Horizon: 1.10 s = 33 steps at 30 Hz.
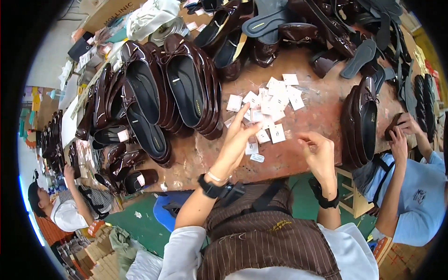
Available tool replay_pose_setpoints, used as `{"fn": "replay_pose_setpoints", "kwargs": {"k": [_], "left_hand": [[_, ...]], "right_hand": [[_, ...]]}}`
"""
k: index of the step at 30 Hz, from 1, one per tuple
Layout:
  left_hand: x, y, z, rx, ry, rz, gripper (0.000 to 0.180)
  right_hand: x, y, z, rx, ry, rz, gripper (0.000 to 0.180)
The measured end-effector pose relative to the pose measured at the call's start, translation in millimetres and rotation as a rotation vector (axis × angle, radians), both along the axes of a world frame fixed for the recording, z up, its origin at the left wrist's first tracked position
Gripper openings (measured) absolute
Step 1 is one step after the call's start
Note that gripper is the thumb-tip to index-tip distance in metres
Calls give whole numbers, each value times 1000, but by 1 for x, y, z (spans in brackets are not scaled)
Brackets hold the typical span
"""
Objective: The recorder cleans and inspects finished shoes, then attaches paper labels to them.
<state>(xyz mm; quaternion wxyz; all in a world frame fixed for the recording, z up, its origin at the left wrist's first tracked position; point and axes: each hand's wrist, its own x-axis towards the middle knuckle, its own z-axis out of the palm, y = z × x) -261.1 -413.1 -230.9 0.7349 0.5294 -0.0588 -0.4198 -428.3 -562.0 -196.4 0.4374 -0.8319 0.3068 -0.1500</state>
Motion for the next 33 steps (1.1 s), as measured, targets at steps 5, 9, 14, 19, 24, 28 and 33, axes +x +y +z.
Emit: {"fn": "replay_pose_setpoints", "kwargs": {"k": [5, 9, 14, 19, 24, 28, 33], "left_hand": [[-2, 75, 29, 194, -259, -103, 52], [-5, 135, 57, 580, -691, 232, 23], [49, 200, 35, 812, -1050, 820, 47], [91, 213, -16, 537, -681, 597, 67], [94, 208, -17, 496, -767, 659, 75], [69, 221, -4, 376, -340, 636, 81], [-29, 232, -10, 332, -152, 569, 93]], "right_hand": [[24, 5, -3, -143, 118, 118, 13], [33, 13, -5, -130, 189, 145, 10], [50, 35, -7, -165, 272, 217, 10], [55, 46, -12, -278, 235, 151, 10], [52, 52, -21, -314, 322, 147, 10], [47, 44, -47, -419, 292, 344, 11], [43, 28, -66, -409, 101, 509, 7]]}}
